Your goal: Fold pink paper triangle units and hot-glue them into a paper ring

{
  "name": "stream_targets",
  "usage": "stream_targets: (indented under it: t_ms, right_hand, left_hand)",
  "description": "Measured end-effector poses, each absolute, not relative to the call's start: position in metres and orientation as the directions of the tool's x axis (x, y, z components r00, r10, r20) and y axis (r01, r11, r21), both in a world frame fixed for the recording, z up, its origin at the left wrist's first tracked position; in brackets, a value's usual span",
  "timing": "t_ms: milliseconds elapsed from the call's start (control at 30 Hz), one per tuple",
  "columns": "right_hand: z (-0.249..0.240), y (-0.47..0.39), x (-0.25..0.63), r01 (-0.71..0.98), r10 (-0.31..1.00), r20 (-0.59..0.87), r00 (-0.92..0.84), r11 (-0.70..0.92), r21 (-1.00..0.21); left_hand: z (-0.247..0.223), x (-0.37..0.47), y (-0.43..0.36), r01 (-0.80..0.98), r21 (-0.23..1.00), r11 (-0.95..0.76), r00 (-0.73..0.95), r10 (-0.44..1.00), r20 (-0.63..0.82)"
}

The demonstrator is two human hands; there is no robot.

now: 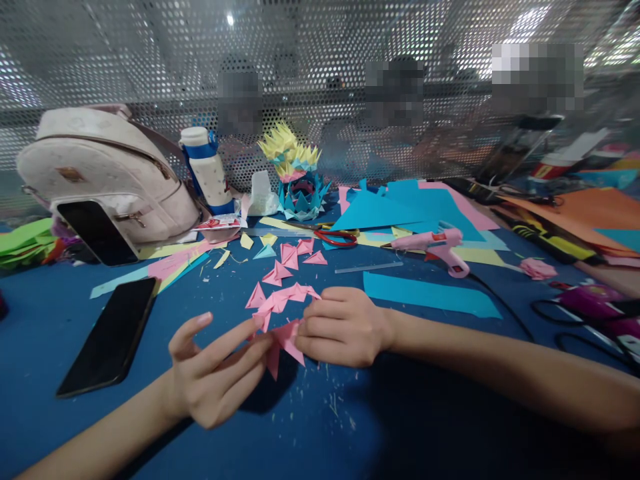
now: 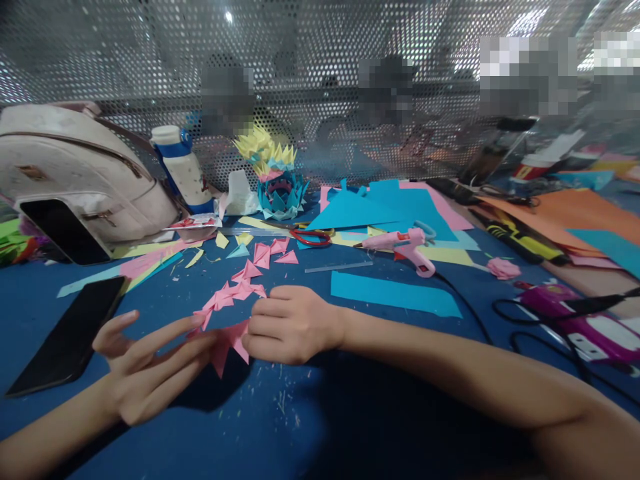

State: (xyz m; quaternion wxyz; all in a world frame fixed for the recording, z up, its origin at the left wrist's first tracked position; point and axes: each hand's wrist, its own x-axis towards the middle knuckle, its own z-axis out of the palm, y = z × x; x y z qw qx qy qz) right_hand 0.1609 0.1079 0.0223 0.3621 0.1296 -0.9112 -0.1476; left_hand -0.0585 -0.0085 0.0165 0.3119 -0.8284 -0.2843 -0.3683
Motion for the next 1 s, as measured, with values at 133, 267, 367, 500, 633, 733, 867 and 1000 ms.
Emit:
stream_targets:
  t_ms: [133,267,367,500,633,733,867,1000]
  right_hand:
    - [0.0227,0.1077,0.1599,-0.128,-0.335,0.634,-0.697,0.928,0.35]
    - [0.0233,0.1065,0.1611,-0.124,-0.317,0.635,-0.704,0.936,0.33]
    - [0.0243,0.1057,0.162,-0.127,-0.31,0.639,-0.704,0.94,0.317]
    - [0.0254,0.108,0.1619,-0.132,-0.326,0.648,-0.689,0.935,0.33]
    - [0.0259,0.1118,0.162,-0.123,-0.348,0.634,-0.69,0.92,0.371]
    - [0.0257,0.113,0.1622,-0.115,-0.356,0.632,-0.688,0.914,0.39]
    - [0.0253,0.1129,0.1624,-0.109,-0.356,0.627,-0.693,0.911,0.397]
    - [0.0257,0.1121,0.1626,-0.107,-0.349,0.63,-0.694,0.915,0.39]
  left_hand:
    - [0.0158,-0.0595,-0.0088,0.709,-0.318,-0.63,0.57,0.246,0.784]
    - [0.017,-0.0591,-0.0094,0.709,-0.306,-0.635,0.569,0.26,0.78]
    - [0.0174,-0.0576,-0.0088,0.703,-0.304,-0.643,0.568,0.252,0.783]
    - [0.0158,-0.0565,-0.0081,0.708,-0.293,-0.643,0.554,0.248,0.795]
    - [0.0152,-0.057,-0.0085,0.714,-0.297,-0.634,0.558,0.26,0.788]
    - [0.0156,-0.0574,-0.0085,0.721,-0.299,-0.625,0.562,0.275,0.78]
    - [0.016,-0.0573,-0.0082,0.719,-0.302,-0.626,0.567,0.276,0.776]
    - [0.016,-0.0566,-0.008,0.717,-0.313,-0.623,0.568,0.264,0.779]
